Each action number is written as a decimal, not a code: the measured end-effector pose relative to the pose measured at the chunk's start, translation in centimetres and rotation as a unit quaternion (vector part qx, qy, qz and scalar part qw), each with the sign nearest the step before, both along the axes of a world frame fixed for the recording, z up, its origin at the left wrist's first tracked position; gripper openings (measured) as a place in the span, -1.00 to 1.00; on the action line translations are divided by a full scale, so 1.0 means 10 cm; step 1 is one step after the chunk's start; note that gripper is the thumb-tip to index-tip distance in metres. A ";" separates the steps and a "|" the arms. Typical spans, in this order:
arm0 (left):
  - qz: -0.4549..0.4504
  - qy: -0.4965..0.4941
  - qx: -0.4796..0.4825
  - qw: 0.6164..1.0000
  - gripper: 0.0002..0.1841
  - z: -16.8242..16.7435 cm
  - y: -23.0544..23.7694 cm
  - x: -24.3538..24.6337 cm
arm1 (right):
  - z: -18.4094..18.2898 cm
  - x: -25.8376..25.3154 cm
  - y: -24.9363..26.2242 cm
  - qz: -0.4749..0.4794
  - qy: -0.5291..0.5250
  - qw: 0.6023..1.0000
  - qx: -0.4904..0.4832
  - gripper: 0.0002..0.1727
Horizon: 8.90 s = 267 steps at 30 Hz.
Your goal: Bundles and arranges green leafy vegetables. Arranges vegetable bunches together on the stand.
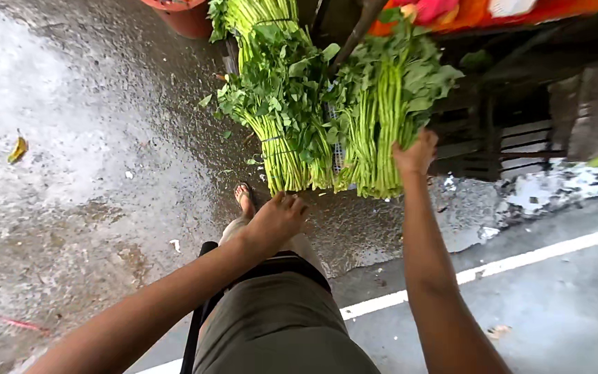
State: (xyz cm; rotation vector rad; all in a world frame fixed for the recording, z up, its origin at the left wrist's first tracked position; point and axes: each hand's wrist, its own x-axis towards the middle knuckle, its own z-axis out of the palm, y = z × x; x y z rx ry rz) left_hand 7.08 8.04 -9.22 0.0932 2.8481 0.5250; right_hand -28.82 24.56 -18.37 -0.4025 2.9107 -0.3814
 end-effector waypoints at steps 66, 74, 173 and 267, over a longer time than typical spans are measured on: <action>0.278 0.112 -0.034 0.953 -0.48 0.65 -0.91 -0.78 | 1.45 2.11 -1.33 0.222 0.192 0.908 -0.299 -0.88; 0.329 0.080 0.047 0.940 -0.48 0.80 -1.20 -0.67 | 1.79 2.15 -0.51 0.208 -0.280 0.579 -0.737 -0.44; 0.011 -0.205 0.004 0.979 -0.42 0.18 0.09 -0.36 | -0.31 -0.14 0.55 -0.084 -0.255 0.962 -0.049 0.34; 0.132 0.236 0.176 0.947 -0.45 0.98 -0.18 -0.48 | 2.11 1.01 -0.12 0.326 -0.337 0.822 -0.324 -0.31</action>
